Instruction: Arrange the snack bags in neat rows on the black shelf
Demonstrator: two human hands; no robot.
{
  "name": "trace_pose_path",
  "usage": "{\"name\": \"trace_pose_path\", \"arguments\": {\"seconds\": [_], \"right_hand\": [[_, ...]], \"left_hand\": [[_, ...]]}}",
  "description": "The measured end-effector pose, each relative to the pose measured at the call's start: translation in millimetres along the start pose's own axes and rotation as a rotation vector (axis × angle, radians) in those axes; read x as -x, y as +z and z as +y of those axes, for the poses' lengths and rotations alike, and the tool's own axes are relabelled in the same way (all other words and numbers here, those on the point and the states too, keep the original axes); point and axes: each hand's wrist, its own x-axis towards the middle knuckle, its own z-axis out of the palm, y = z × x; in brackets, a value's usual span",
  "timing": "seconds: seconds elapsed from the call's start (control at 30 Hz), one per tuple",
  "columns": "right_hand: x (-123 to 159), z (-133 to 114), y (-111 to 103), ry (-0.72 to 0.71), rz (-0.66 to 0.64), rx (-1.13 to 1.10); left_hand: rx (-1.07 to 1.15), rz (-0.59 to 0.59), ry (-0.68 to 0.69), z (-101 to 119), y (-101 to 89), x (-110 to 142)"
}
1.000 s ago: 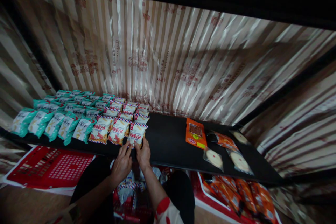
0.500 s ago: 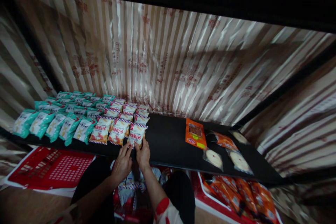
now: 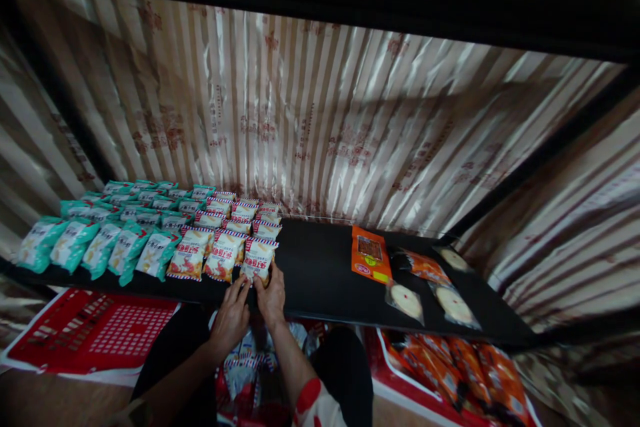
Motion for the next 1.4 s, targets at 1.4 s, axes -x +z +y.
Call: {"name": "trace_pose_path", "arguments": {"seconds": [1.4], "right_hand": [[8,2,-4,-0.027,0.096,0.007]], "left_hand": [[0.018,0.008,0.058,5,-1.2,21]]}}
